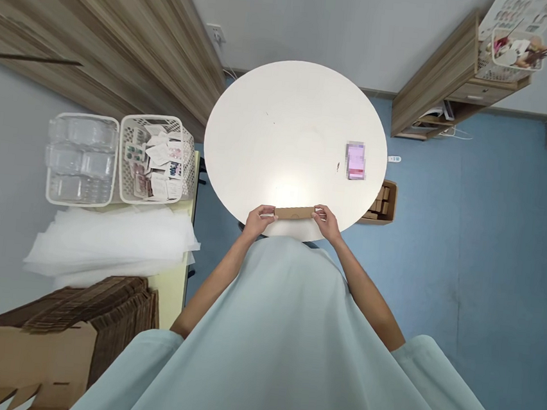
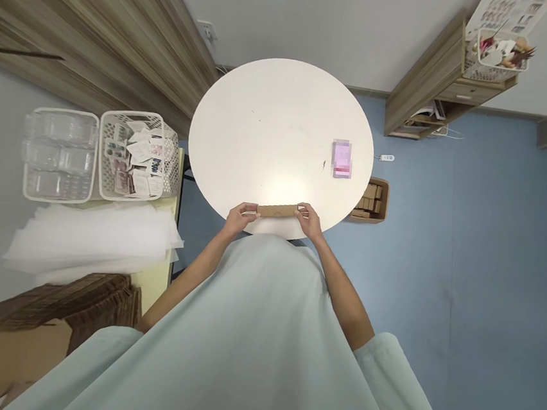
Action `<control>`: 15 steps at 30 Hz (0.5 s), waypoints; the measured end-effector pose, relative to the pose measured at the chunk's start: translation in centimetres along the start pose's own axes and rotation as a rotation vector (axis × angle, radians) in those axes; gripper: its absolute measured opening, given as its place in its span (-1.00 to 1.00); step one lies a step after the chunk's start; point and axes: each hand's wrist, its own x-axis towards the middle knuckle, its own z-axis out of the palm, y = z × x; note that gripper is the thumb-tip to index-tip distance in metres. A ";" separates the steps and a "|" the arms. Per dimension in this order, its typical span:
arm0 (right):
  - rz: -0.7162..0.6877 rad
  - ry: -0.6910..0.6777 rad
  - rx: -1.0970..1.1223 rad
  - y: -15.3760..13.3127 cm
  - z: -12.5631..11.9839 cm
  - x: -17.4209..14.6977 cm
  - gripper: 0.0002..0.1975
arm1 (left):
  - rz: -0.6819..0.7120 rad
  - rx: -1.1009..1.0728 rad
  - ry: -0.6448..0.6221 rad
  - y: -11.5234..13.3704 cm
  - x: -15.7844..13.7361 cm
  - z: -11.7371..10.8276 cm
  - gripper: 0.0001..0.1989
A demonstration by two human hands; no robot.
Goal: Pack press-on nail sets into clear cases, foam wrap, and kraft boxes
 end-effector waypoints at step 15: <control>0.002 0.052 0.036 0.8 0.7 -3.5 -0.52 | -0.097 0.087 0.017 -2.0 -2.0 0.6 -0.55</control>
